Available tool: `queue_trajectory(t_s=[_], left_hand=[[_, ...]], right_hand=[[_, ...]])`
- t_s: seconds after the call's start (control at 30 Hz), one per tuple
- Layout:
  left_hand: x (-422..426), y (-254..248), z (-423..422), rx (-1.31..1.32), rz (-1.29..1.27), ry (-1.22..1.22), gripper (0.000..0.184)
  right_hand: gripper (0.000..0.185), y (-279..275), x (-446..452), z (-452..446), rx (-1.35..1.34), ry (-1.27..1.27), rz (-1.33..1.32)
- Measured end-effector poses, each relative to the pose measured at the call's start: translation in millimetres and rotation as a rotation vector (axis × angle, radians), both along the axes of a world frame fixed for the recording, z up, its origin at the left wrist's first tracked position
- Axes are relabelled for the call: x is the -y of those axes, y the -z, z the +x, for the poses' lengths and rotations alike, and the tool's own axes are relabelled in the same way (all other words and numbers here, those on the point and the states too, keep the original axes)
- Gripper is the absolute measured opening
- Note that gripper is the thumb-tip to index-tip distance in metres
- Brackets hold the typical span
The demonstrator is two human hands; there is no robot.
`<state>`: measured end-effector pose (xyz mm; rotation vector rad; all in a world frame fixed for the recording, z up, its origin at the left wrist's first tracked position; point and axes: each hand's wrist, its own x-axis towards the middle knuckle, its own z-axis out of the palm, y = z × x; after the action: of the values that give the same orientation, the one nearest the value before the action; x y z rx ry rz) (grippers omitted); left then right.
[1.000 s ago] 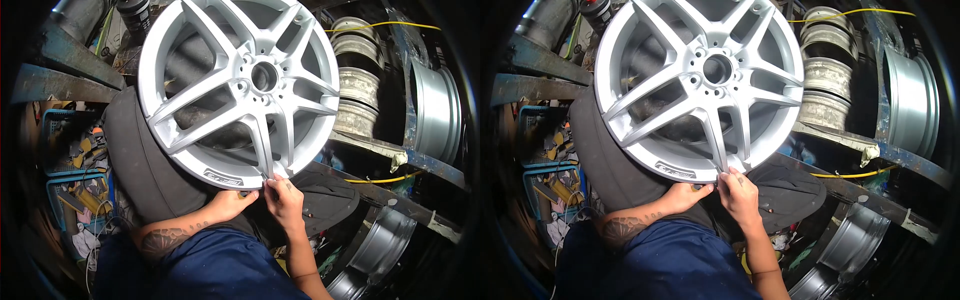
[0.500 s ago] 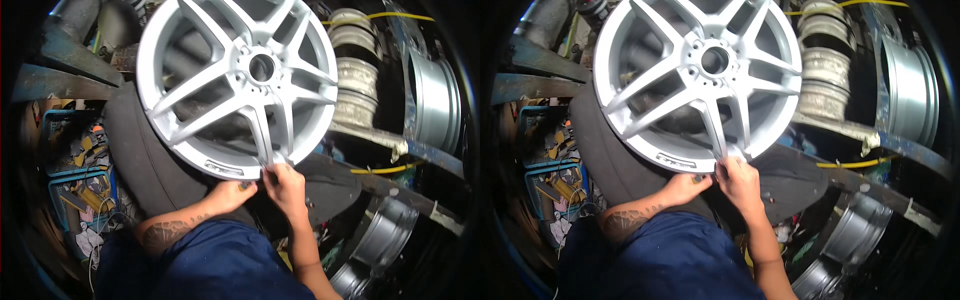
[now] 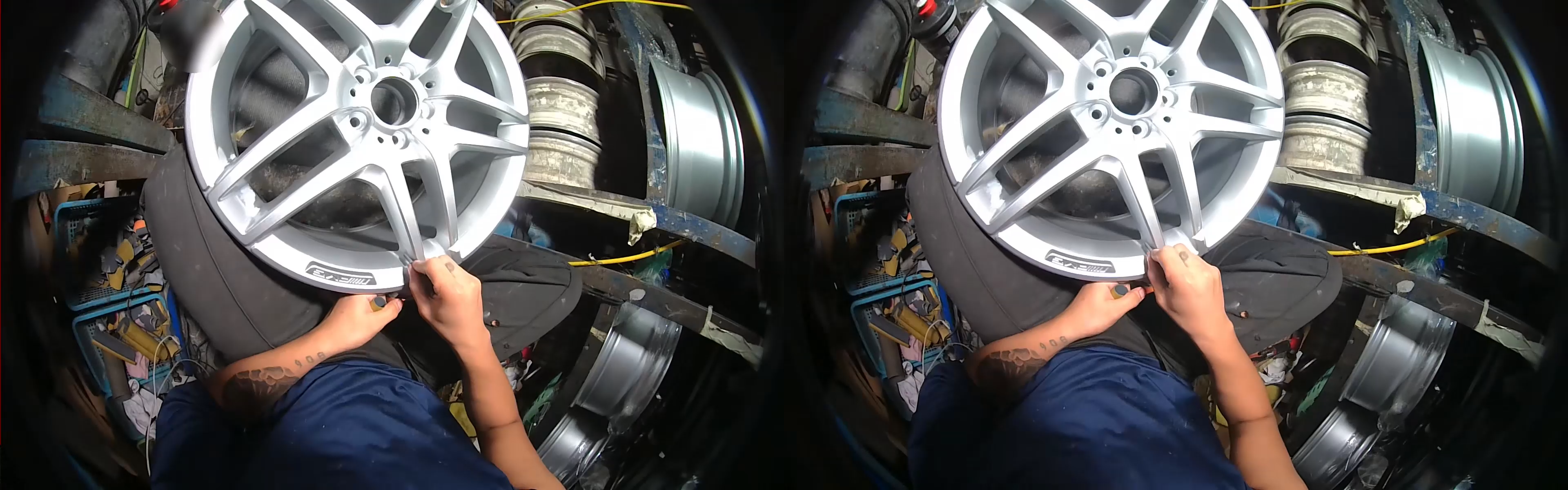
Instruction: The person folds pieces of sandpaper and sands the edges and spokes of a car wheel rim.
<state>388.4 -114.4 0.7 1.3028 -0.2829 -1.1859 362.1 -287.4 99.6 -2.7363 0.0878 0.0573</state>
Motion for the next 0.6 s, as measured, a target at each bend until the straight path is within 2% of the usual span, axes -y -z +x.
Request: queue_trajectory(t_s=[0.07,0.17,0.27,0.3,0.5,0.6], left_hand=[[1,-6,4,-0.081,0.024,0.0,0.033],[-1,-8,11,-0.348,0.084,0.118,0.029],[6,10,-7,0.066,-0.077,-0.104,0.025],[5,9,-5,0.036,-0.14,-0.121,0.023],[5,10,-6,0.043,-0.126,-0.086,0.02],[3,13,-6,0.009,-0.118,-0.07,0.025]], right_hand=[[0.017,1,-1,4,-0.01,0.006,0.005],[0.017,-5,-1,5,-0.069,0.006,0.031],[0.018,-3,0,5,-0.028,-0.029,-0.013],[0.018,-3,1,7,-0.03,-0.028,-0.004],[0.018,-5,3,8,-0.054,-0.053,-0.014],[0.018,-5,4,7,-0.064,-0.059,-0.015]])
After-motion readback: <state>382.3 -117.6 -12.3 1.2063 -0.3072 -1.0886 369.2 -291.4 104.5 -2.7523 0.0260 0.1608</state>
